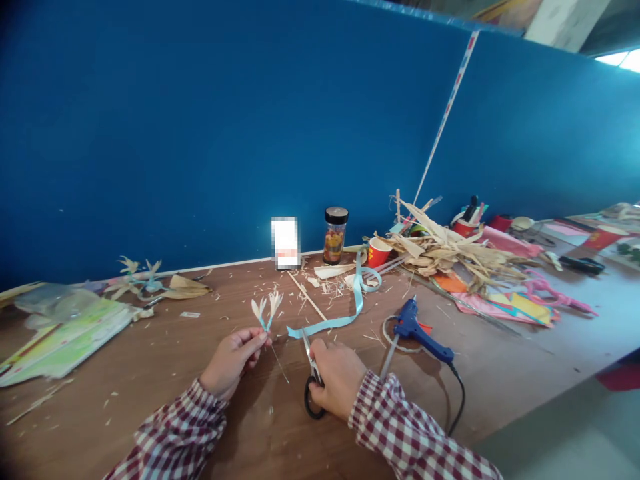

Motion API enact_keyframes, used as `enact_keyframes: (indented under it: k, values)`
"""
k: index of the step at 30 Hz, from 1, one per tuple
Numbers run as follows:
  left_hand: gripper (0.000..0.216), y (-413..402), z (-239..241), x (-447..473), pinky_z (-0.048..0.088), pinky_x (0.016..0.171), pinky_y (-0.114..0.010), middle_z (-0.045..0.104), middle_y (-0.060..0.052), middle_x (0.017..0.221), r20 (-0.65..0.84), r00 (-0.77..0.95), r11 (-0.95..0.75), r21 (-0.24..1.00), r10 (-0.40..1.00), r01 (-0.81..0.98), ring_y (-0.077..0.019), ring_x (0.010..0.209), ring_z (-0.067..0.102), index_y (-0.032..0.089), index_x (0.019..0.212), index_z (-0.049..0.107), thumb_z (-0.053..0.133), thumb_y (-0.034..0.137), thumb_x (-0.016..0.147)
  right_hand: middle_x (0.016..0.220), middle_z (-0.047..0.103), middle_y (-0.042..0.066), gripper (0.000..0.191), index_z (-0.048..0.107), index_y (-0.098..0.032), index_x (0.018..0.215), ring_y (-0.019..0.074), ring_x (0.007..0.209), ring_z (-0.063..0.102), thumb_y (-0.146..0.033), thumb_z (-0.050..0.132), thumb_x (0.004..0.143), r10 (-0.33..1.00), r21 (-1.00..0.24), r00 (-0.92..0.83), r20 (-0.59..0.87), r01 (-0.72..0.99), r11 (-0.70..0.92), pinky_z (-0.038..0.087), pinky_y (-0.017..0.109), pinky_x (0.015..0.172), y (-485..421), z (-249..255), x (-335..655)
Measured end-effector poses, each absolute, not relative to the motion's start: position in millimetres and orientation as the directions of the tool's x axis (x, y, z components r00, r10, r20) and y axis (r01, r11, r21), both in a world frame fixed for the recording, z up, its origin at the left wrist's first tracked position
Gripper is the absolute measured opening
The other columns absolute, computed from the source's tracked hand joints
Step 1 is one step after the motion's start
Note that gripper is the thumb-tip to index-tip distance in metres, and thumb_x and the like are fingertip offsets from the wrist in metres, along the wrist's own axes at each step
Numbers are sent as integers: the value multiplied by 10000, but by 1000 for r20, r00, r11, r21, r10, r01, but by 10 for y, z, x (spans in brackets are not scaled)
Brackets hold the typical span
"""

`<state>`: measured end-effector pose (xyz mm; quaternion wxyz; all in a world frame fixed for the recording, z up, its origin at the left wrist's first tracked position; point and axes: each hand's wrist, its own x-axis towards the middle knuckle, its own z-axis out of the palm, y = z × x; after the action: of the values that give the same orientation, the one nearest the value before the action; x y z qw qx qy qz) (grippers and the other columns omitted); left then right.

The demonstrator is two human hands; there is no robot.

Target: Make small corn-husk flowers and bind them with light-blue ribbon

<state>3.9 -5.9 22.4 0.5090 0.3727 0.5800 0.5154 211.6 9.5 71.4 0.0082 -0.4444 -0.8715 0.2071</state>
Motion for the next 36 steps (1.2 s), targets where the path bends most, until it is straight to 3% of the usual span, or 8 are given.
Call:
enact_keyframes:
  k: [9,13,18,25,27,30,36]
  values:
    - [277,-64,233,37,265,383,-162,581,-17,665,-217,-189,199,974,958,-106,-44,442,363,120,699,601,617,392,649,867,573,37,304,514,-191,894,191,809,495,-231,630,616,653,-325,-724,-223,687,650,331,267,661,65,717,2266]
    - [285,-61,232,41,266,383,-166,576,-18,647,-216,-189,204,975,958,-85,-49,437,362,120,692,603,615,401,649,840,596,6,305,535,-210,888,171,794,515,-267,670,620,618,-386,-751,-230,654,651,326,254,654,108,734,2290]
    - [301,-67,273,54,284,390,-168,591,-27,658,-202,-197,190,978,959,-81,-52,443,381,120,688,612,623,415,631,841,606,14,171,545,-201,898,152,781,535,-276,553,745,648,-501,-757,-88,596,627,355,240,662,225,829,2184]
    - [275,-65,276,54,287,392,-169,588,-9,632,-200,-222,189,980,954,-68,-55,443,390,138,698,621,620,404,630,800,606,6,173,560,-209,858,156,745,534,-276,604,705,676,-452,-736,26,594,665,359,249,643,285,747,2011]
    - [264,-78,272,80,296,404,-172,590,-10,645,-170,-215,163,985,962,-49,-58,451,399,140,715,614,604,397,658,788,604,2,153,561,-209,863,147,727,535,-263,582,721,719,-502,-691,70,599,624,368,250,647,310,689,1984]
    - [255,-117,286,144,306,423,-178,575,-6,631,-112,-185,112,994,976,-11,-62,461,406,137,738,605,577,388,700,784,604,4,158,556,-196,898,127,703,542,-262,538,755,801,-674,-584,132,539,504,399,250,664,363,644,1909]
    - [264,-168,293,238,306,420,-178,549,2,599,-114,-96,110,993,989,-49,-58,452,391,129,751,603,556,388,728,776,596,10,189,549,-162,902,121,692,569,-267,547,744,813,-938,-566,138,188,291,454,247,646,413,629,1663]
